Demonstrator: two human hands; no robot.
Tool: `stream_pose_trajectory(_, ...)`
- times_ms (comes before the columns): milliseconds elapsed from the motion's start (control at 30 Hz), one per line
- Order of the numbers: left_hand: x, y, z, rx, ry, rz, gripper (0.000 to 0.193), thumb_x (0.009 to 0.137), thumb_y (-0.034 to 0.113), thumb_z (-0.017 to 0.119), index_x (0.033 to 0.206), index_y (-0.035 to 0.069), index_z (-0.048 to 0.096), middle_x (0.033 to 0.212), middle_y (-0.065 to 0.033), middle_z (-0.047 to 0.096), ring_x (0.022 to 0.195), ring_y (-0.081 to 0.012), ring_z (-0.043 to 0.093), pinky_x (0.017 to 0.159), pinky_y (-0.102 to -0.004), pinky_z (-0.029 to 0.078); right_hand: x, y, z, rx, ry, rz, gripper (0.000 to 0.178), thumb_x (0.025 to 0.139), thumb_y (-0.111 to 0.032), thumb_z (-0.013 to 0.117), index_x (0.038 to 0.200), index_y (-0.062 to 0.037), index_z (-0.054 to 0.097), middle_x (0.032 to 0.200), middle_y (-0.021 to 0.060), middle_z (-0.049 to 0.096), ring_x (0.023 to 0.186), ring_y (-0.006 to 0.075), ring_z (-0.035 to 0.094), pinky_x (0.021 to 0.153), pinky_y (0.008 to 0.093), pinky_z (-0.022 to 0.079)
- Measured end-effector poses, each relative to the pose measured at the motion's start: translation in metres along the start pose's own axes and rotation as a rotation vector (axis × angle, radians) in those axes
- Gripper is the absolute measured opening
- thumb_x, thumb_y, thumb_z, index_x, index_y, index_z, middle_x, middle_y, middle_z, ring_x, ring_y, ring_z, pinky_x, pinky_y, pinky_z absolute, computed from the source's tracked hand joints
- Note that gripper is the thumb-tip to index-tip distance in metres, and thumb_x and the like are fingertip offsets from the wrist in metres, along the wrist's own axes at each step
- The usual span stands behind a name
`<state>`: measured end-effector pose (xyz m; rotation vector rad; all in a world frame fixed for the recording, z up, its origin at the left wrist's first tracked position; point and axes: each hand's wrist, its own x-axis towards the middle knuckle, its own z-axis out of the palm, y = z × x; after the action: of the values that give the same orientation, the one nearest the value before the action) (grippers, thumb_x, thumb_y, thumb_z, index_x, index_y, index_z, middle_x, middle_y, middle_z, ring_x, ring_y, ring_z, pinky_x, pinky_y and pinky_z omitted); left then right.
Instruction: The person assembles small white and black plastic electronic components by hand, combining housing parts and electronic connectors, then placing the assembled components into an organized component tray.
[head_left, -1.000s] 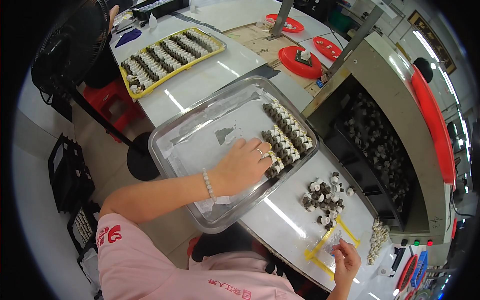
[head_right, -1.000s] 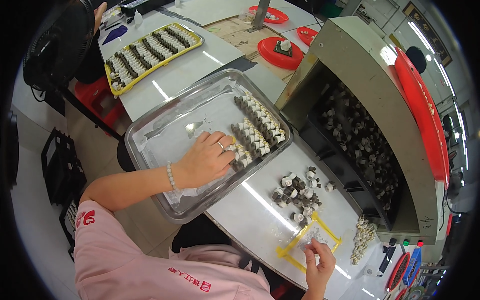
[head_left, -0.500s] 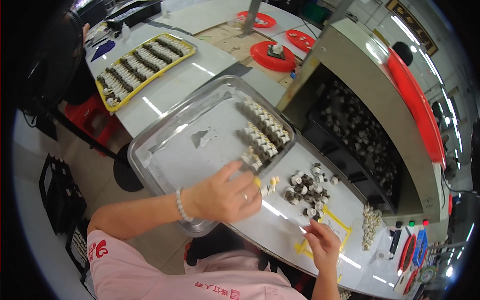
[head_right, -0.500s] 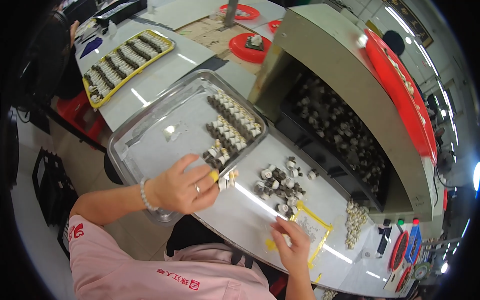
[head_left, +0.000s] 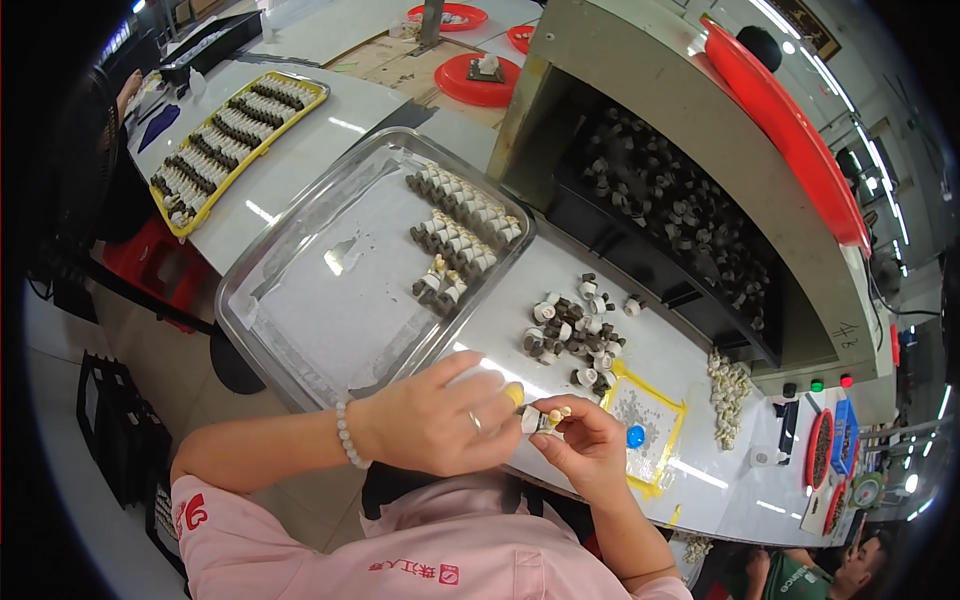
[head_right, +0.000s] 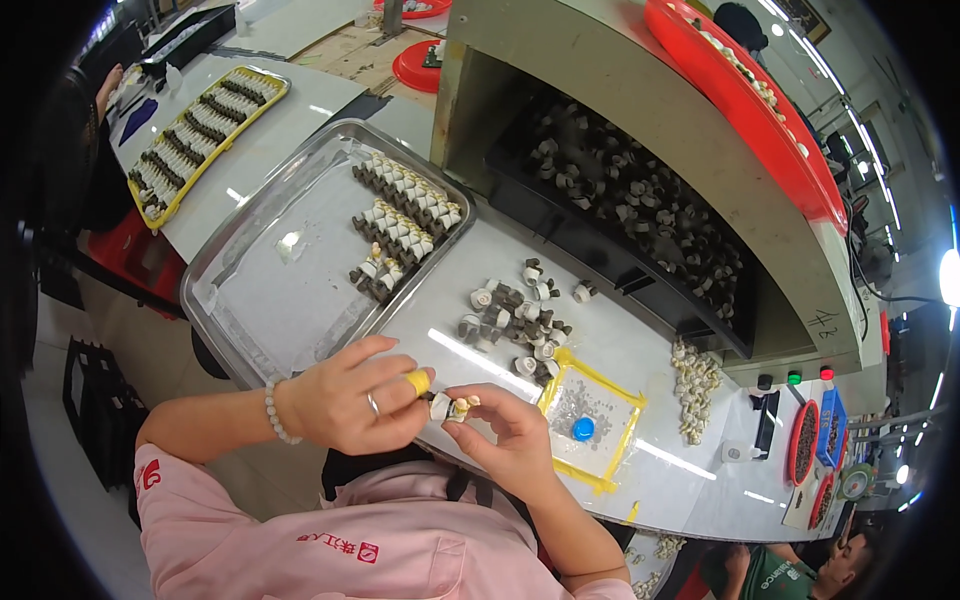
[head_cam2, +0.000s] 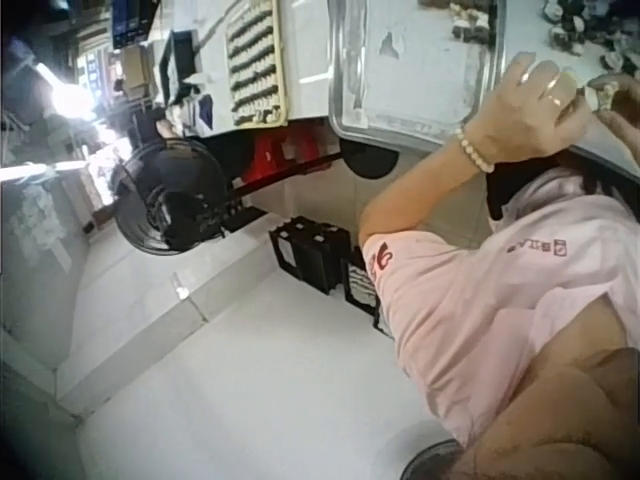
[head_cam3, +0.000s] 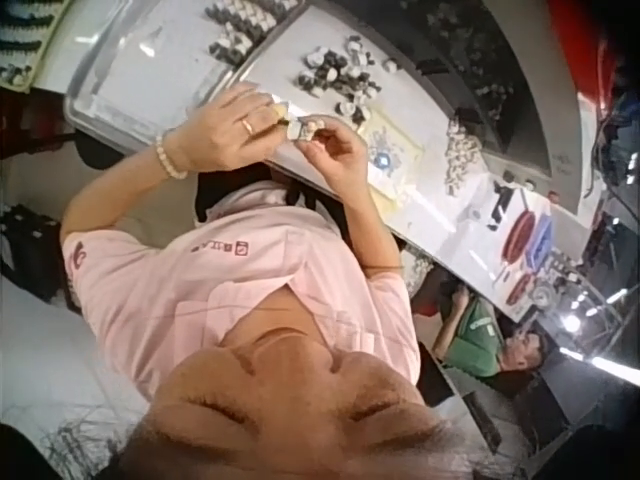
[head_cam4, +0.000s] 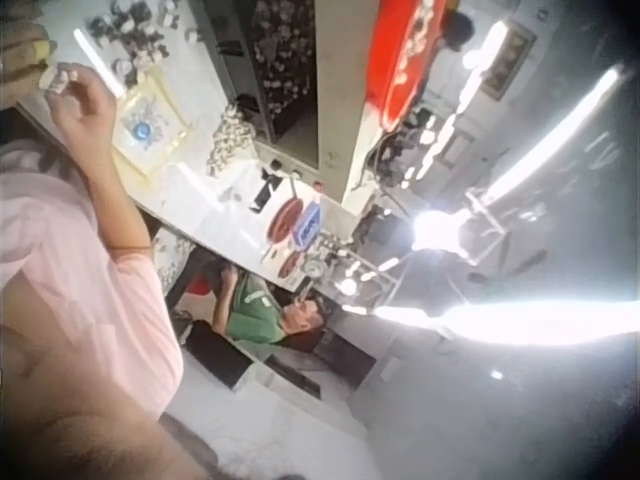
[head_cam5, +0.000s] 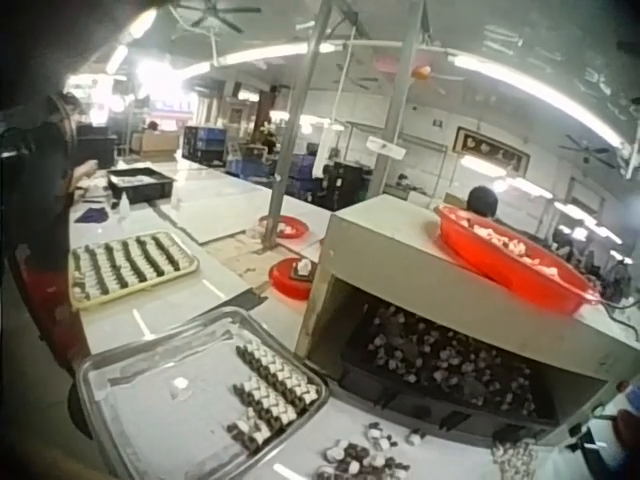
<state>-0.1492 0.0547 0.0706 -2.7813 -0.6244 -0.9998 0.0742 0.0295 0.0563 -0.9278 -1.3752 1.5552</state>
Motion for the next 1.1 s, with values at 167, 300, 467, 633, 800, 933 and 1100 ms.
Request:
stream_pose_trajectory(167, 0.006, 0.025, 0.005, -0.906, -0.008, -0.693, 0.033, 0.08, -0.001, 0.066, 0.11, -0.002, 0.054, 0.106, -0.0091, 0.059, 0.094, -0.0191, 0.06, 0.083, -0.0317, 0.05, -0.006, 0.004, -0.01, -0.073, 0.022, -0.131, 0.034, 0.076, 0.009, 0.067, 0.109, 0.0024, 0.061, 0.108, 0.0111, 0.063, 0.1, 0.0173, 0.059, 0.087, 0.0296, 0.047)
stream_pose_trajectory(300, 0.0, 0.047, 0.03, -1.589, 0.13, -1.079, 0.031, 0.087, -0.002, 0.061, 0.116, -0.004, 0.053, 0.102, -0.0067, 0.061, 0.092, -0.0091, 0.059, 0.078, -0.0227, 0.05, -0.012, 0.01, -0.015, -0.145, 0.035, -0.131, 0.035, 0.074, 0.008, 0.068, 0.108, 0.0015, 0.063, 0.103, 0.0111, 0.062, 0.093, 0.0179, 0.059, 0.083, 0.0283, 0.047)
stream_pose_trajectory(467, 0.0, 0.059, 0.049, -1.735, 0.211, -1.199, 0.028, 0.087, 0.0, 0.061, 0.114, -0.001, 0.055, 0.098, -0.0068, 0.064, 0.088, -0.0083, 0.061, 0.074, -0.0202, 0.05, -0.028, 0.017, -0.028, -0.163, 0.06, -0.082, 0.037, 0.075, 0.005, 0.068, 0.112, 0.0016, 0.063, 0.1, 0.0101, 0.061, 0.086, 0.0168, 0.058, 0.079, 0.0264, 0.046)
stream_pose_trajectory(633, 0.002, 0.065, 0.064, -1.813, 0.136, -1.324, 0.028, 0.088, -0.001, 0.06, 0.116, -0.002, 0.056, 0.098, -0.0095, 0.066, 0.088, -0.011, 0.064, 0.076, -0.0232, 0.054, -0.049, 0.029, -0.034, -0.046, 0.142, 0.031, 0.036, 0.08, -0.001, 0.069, 0.116, 0.0032, 0.061, 0.099, 0.0086, 0.061, 0.085, 0.0129, 0.056, 0.077, 0.0235, 0.046)
stream_pose_trajectory(800, 0.002, 0.07, 0.074, -1.767, 0.072, -1.361, 0.027, 0.088, -0.001, 0.06, 0.114, -0.003, 0.057, 0.097, -0.01, 0.066, 0.087, -0.0111, 0.064, 0.076, -0.0234, 0.054, -0.06, 0.032, -0.039, 0.031, 0.175, 0.173, 0.035, 0.082, 0.0, 0.067, 0.116, 0.0045, 0.06, 0.1, 0.0077, 0.06, 0.088, 0.01, 0.055, 0.078, 0.0217, 0.046)
stream_pose_trajectory(933, 0.006, 0.071, 0.077, -1.742, 0.08, -1.406, 0.026, 0.086, -0.002, 0.061, 0.112, -0.005, 0.058, 0.092, -0.0096, 0.066, 0.079, -0.0122, 0.064, 0.073, -0.0229, 0.053, -0.06, 0.033, -0.041, 0.153, 0.154, 0.234, 0.033, 0.084, 0.004, 0.064, 0.117, 0.0057, 0.059, 0.104, 0.0073, 0.059, 0.091, 0.0095, 0.056, 0.081, 0.0217, 0.047)
stream_pose_trajectory(1100, 0.002, 0.072, 0.078, -1.707, 0.068, -1.386, 0.025, 0.086, -0.002, 0.062, 0.111, -0.007, 0.058, 0.092, -0.0104, 0.065, 0.081, -0.0126, 0.064, 0.073, -0.0233, 0.054, -0.06, 0.036, -0.041, 0.209, 0.144, 0.246, 0.033, 0.084, 0.006, 0.062, 0.117, 0.006, 0.059, 0.107, 0.0082, 0.059, 0.094, 0.0105, 0.057, 0.084, 0.0228, 0.048)
